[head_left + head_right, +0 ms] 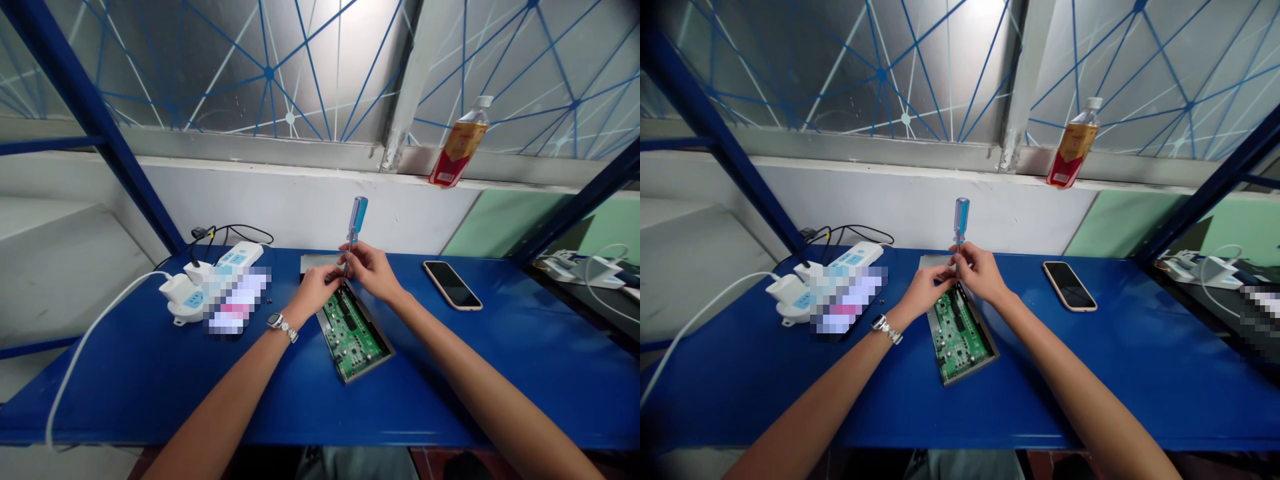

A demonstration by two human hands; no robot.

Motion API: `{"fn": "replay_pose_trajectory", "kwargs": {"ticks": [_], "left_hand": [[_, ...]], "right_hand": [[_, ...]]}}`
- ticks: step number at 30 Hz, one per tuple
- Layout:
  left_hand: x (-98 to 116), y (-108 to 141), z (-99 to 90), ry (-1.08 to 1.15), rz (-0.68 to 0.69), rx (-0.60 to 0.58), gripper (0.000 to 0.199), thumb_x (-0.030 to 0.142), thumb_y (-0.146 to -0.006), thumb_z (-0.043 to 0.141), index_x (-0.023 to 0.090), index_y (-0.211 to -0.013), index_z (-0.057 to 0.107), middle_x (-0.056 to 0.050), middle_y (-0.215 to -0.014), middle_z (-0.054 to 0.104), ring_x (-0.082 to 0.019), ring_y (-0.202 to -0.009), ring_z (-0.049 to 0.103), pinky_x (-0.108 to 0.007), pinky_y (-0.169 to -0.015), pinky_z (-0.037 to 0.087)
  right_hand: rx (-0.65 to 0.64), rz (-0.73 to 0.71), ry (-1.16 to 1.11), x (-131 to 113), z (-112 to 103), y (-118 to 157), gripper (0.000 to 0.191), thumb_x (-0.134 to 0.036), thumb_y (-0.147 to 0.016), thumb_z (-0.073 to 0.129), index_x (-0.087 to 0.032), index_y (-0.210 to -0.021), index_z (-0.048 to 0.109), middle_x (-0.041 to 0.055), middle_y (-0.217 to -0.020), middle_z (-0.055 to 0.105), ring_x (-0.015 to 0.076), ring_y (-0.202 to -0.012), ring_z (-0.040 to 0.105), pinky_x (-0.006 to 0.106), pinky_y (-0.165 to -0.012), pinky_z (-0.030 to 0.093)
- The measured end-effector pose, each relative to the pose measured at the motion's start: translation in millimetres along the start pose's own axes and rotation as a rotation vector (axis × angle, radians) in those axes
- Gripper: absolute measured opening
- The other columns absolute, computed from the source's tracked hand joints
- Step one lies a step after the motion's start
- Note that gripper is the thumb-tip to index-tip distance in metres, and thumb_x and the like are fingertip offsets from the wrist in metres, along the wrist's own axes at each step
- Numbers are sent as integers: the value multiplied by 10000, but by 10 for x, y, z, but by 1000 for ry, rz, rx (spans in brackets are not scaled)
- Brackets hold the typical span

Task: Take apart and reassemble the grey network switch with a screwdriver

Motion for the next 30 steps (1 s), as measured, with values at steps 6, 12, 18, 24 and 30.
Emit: {"fn": "replay_pose_trajectory", "kwargs": {"ticks": [6, 12, 18, 24, 30], "left_hand": [[96, -3, -34, -8, 1, 40, 86, 238, -892, 675, 168, -897, 725, -39, -863, 784, -192, -810, 732, -294, -782, 566], [149, 0, -203, -132, 20, -21, 105, 229, -900, 671, 174, -951, 744, -56, -964, 776, -183, -882, 715, -314, -829, 560], [153, 24, -287, -180, 9, -106, 124, 258, -879, 722, 181, -968, 763, -59, -992, 772, -183, -890, 706, -318, -823, 551], [157, 32, -304, -153, 21, -82, 114, 256, -905, 693, 180, -939, 770, -55, -928, 768, -165, -832, 691, -312, -801, 546], [222, 66, -337, -151, 15, -47, 105, 223, -912, 675, 171, -881, 761, -45, -875, 763, -152, -778, 668, -299, -758, 522]], "right_hand": [[-22, -75, 152, -6, -3, 28, 239, -445, -1019, 483, -224, -990, 567, 43, -824, 712, 170, -649, 649, 288, -632, 492], [164, -115, 82, 57, -76, 81, 258, -485, -1044, 446, -242, -984, 510, 17, -796, 701, 142, -557, 614, 272, -578, 482], [427, -48, -316, 168, -203, 140, 298, -543, -992, 547, -258, -964, 467, -17, -812, 706, 126, -546, 620, 258, -528, 520], [550, 80, -620, 442, -224, 233, 412, -587, -857, 710, -248, -897, 480, -25, -739, 723, 133, -530, 647, 251, -501, 531], [583, 159, -698, 524, -168, 285, 450, -589, -799, 764, -238, -866, 491, -14, -719, 736, 139, -525, 666, 248, -487, 547]]}}
Point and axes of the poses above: each hand's wrist, its own y-axis away from the middle knuckle, its own z-axis out of the palm, x = y × z, the point moved 4 cm from there along -y, towards the middle knuckle
